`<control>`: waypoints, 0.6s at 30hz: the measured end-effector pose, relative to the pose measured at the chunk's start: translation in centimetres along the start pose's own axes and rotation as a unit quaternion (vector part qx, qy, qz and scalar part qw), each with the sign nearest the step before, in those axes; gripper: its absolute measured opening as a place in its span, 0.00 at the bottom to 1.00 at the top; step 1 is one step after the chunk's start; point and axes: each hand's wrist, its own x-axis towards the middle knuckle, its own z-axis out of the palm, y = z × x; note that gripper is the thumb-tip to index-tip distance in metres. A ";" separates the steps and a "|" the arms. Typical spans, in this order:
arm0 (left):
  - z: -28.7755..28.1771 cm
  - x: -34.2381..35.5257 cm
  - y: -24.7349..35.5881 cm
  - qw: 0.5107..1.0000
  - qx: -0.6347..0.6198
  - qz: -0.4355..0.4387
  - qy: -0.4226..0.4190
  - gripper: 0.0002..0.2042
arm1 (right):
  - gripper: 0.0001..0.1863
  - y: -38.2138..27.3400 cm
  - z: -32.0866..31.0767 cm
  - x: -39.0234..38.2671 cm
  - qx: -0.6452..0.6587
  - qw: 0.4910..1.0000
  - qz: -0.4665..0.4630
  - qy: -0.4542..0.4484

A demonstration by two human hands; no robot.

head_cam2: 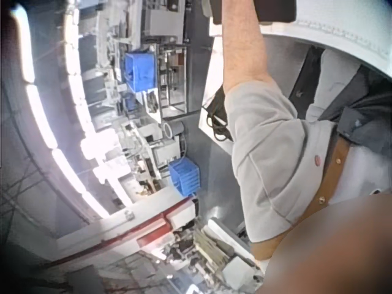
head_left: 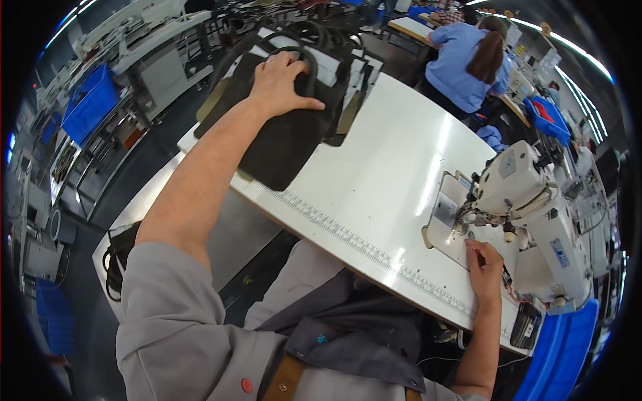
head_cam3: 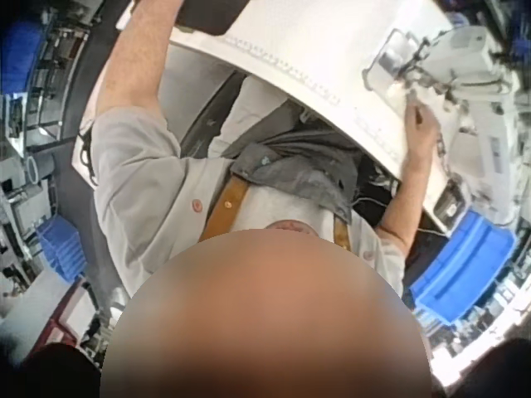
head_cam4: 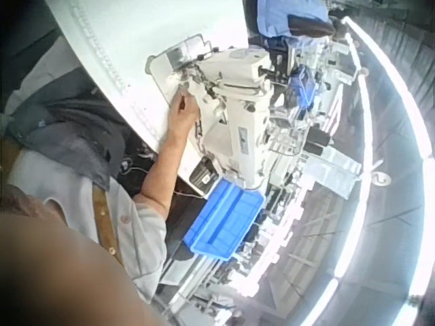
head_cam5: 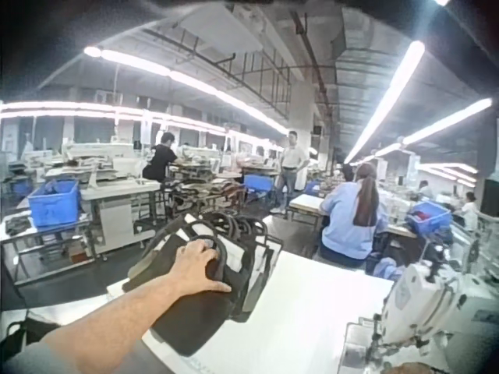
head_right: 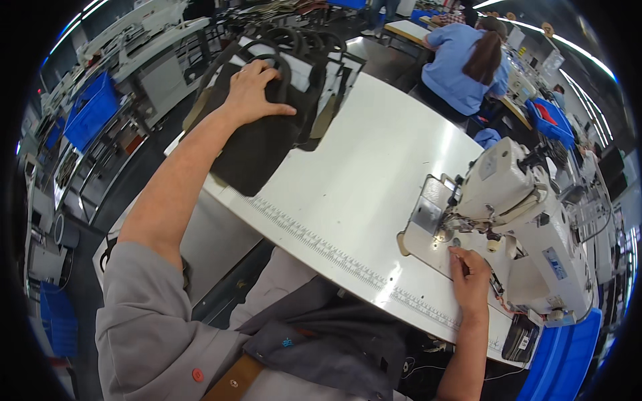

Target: Sewing and finishing parts of a leather or heavy fabric bag using an industrial sewing machine.

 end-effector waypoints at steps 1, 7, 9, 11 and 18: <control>0.5 -0.1 -0.6 0.999 -0.025 0.004 0.021 0.39 | 0.08 0.0 0.2 0.1 0.003 1.000 -0.012 0.005; -0.4 -1.0 -2.6 0.947 -0.314 0.049 0.057 0.28 | 0.09 0.2 0.5 -0.1 0.036 0.999 -0.011 0.028; -3.0 -1.9 -1.8 0.935 -0.353 0.024 0.035 0.25 | 0.09 0.2 0.5 0.0 0.036 0.999 -0.015 0.025; -5.5 -2.7 -1.7 0.923 -0.385 0.005 0.021 0.17 | 0.09 0.1 0.6 0.0 0.029 0.999 -0.024 0.028; -17.4 -6.5 4.3 0.970 -0.201 0.067 0.120 0.16 | 0.08 -0.3 0.6 0.0 0.023 0.999 0.007 0.041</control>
